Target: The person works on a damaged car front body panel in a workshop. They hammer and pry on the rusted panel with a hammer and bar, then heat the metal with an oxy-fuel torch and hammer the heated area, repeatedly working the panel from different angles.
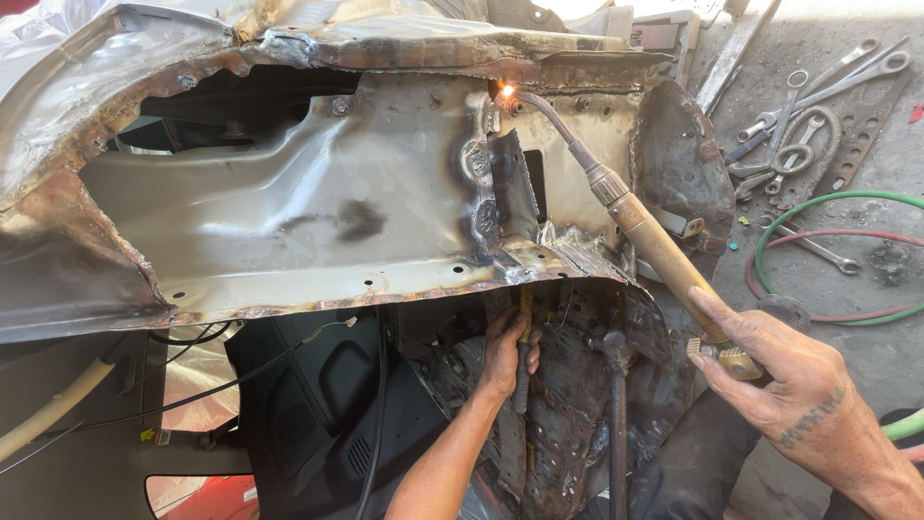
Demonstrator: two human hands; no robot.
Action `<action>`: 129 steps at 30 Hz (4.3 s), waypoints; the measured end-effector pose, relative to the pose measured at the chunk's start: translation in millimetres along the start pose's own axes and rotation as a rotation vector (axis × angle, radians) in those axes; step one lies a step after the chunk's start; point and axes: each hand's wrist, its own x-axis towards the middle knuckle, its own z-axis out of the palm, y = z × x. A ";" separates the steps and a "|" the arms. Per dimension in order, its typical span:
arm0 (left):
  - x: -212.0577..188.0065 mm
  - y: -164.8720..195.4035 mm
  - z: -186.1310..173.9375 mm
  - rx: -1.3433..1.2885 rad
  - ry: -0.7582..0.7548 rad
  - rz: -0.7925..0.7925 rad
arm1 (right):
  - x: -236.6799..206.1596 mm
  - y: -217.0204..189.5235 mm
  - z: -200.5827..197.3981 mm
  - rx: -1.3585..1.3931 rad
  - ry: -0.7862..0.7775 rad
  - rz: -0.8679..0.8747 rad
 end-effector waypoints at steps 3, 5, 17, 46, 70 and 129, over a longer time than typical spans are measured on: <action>-1.0 1.5 -1.1 0.009 0.008 0.005 | -0.8 -0.5 0.8 -0.010 0.005 -0.006; -2.2 1.9 -1.7 0.004 0.007 0.010 | -1.5 -0.6 1.1 -0.006 0.004 -0.003; -3.3 4.3 -1.2 -0.006 0.003 0.021 | -2.0 2.3 3.2 0.001 0.007 0.002; 4.9 -1.6 -3.3 -0.030 -0.007 0.025 | 1.8 -2.2 4.7 0.037 0.048 -0.060; 49.8 31.4 -34.4 -0.036 -0.064 0.249 | -1.5 0.7 2.5 -0.026 0.004 0.020; 164.7 118.1 -89.3 -0.205 0.053 0.462 | -91.8 167.8 -9.6 0.531 0.294 0.190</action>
